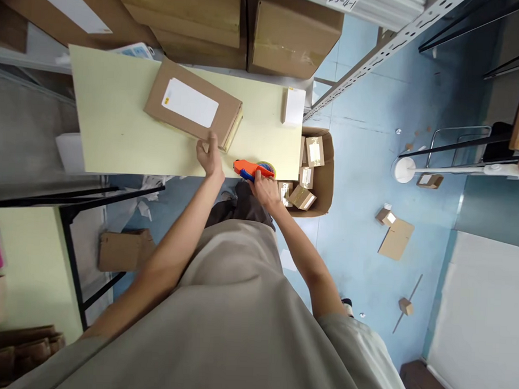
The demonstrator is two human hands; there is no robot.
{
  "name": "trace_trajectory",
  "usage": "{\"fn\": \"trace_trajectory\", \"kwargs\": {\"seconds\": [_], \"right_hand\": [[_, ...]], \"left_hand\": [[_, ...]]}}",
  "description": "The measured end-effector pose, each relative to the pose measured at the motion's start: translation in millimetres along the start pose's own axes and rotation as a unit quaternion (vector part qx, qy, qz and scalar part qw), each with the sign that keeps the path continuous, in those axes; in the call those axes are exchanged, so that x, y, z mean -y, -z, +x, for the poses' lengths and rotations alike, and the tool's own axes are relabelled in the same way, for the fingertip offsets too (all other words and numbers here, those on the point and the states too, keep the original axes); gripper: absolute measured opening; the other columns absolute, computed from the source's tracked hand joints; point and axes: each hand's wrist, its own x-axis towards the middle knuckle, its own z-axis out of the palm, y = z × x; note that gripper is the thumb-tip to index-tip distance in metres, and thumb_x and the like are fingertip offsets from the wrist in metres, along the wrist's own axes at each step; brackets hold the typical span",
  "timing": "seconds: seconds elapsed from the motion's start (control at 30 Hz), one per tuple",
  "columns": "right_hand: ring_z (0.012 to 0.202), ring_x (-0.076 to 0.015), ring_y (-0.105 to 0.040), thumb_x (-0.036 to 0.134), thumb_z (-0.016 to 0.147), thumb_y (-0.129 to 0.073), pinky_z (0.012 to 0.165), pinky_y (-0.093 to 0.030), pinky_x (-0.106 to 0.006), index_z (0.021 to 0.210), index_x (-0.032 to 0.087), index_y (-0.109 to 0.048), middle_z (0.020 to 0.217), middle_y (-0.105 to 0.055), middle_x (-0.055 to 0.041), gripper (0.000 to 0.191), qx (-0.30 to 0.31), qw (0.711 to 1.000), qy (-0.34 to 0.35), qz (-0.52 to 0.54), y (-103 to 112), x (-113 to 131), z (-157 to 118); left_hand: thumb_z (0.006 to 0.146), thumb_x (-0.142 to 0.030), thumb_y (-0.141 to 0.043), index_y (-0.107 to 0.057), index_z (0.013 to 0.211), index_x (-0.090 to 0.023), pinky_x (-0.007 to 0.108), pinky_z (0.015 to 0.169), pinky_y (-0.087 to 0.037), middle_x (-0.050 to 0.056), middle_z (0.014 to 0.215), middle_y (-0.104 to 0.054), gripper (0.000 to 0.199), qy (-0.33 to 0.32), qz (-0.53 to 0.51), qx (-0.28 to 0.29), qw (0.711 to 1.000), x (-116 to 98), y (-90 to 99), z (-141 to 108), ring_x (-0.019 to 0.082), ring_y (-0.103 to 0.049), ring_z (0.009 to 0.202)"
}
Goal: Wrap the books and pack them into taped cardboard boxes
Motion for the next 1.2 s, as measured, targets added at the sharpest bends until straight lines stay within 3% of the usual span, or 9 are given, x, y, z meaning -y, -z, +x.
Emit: {"fn": "trace_trajectory", "kwargs": {"seconds": [0.1,0.17,0.37,0.5,0.6,0.7,0.8,0.97,1.2], "right_hand": [[0.109,-0.0352,-0.076,0.046,0.117,-0.030,0.100,-0.051,-0.041,0.145,0.006,-0.045,0.119,-0.078,-0.0243,0.051,0.006,1.000,0.010,-0.008,3.6,5.2,-0.7],[0.111,-0.0339,-0.076,0.044,0.117,-0.030,0.103,-0.050,-0.040,0.144,0.006,-0.046,0.121,-0.077,-0.0251,0.050,0.008,1.000,0.021,-0.007,5.9,12.3,-1.2],[0.118,-0.0341,-0.074,0.032,0.116,-0.030,0.104,-0.049,-0.042,0.147,0.002,-0.046,0.130,-0.073,-0.0305,0.046,0.004,0.991,0.131,0.029,7.4,65.3,12.0],[0.118,-0.0338,-0.074,0.028,0.115,-0.031,0.105,-0.049,-0.044,0.151,0.000,-0.044,0.128,-0.073,-0.0310,0.047,0.010,0.988,0.137,0.068,3.1,86.1,17.5],[0.115,-0.0339,-0.074,0.031,0.116,-0.034,0.104,-0.049,-0.042,0.144,0.003,-0.051,0.126,-0.074,-0.0289,0.043,0.022,0.993,0.094,0.074,-8.6,61.8,-4.5],[0.111,-0.0349,-0.075,0.036,0.115,-0.037,0.102,-0.049,-0.043,0.138,0.006,-0.054,0.119,-0.077,-0.0268,0.042,0.052,0.996,0.041,0.062,-20.4,11.2,-38.3],[0.110,-0.0354,-0.074,0.039,0.116,-0.033,0.102,-0.047,-0.043,0.138,0.006,-0.053,0.121,-0.076,-0.0269,0.045,0.017,0.998,-0.006,0.052,-16.2,-37.1,-46.9],[0.111,-0.0352,-0.071,0.035,0.116,-0.028,0.106,-0.043,-0.046,0.144,0.001,-0.047,0.122,-0.075,-0.0275,0.048,-0.046,0.997,-0.001,0.057,29.6,-69.8,30.0],[0.120,-0.0366,-0.070,0.029,0.115,-0.030,0.112,-0.039,-0.053,0.153,-0.008,-0.036,0.127,-0.074,-0.0315,0.053,-0.037,0.987,0.148,0.048,74.4,-65.6,142.8]], "left_hand": [[0.098,-0.046,-0.078,-0.052,0.146,-0.024,0.043,0.122,-0.051,0.017,0.146,-0.064,0.059,-0.020,0.018,-0.032,0.999,-3.8,-17.6,-0.3,0.026,-0.066,0.137],[0.097,-0.044,-0.078,-0.051,0.147,-0.022,0.041,0.121,-0.051,0.018,0.144,-0.065,0.060,-0.027,0.049,-0.024,0.998,-10.5,-11.3,5.5,0.025,-0.067,0.135],[0.097,-0.052,-0.075,-0.040,0.165,-0.026,0.035,0.127,-0.043,0.015,0.165,-0.051,0.081,-0.082,0.235,0.084,0.965,-51.2,58.2,37.7,0.023,-0.054,0.151],[0.097,-0.060,-0.071,-0.032,0.172,-0.032,0.035,0.125,-0.044,0.013,0.169,-0.049,0.089,-0.074,0.293,0.133,0.944,-68.3,78.5,51.1,0.021,-0.054,0.153],[0.096,-0.066,-0.068,-0.027,0.174,-0.028,0.037,0.125,-0.044,0.017,0.167,-0.050,0.096,-0.071,0.307,0.136,0.939,-68.7,79.2,52.4,0.022,-0.055,0.151],[0.097,-0.073,-0.062,-0.020,0.175,-0.025,0.036,0.126,-0.043,0.019,0.170,-0.047,0.101,-0.065,0.321,0.148,0.933,-68.1,78.7,49.5,0.021,-0.053,0.153],[0.096,-0.077,-0.059,-0.015,0.176,-0.024,0.035,0.126,-0.042,0.020,0.173,-0.042,0.106,-0.056,0.332,0.159,0.928,-69.8,79.3,45.4,0.021,-0.050,0.156],[0.097,-0.069,-0.062,-0.017,0.176,-0.027,0.039,0.127,-0.041,0.018,0.173,-0.043,0.100,-0.046,0.321,0.182,0.928,-76.2,79.4,42.6,0.022,-0.050,0.156],[0.092,-0.052,-0.069,-0.018,0.176,-0.026,0.040,0.129,-0.039,0.014,0.173,-0.044,0.102,0.002,0.317,0.231,0.920,-94.7,88.4,54.1,0.022,-0.048,0.158]]}}
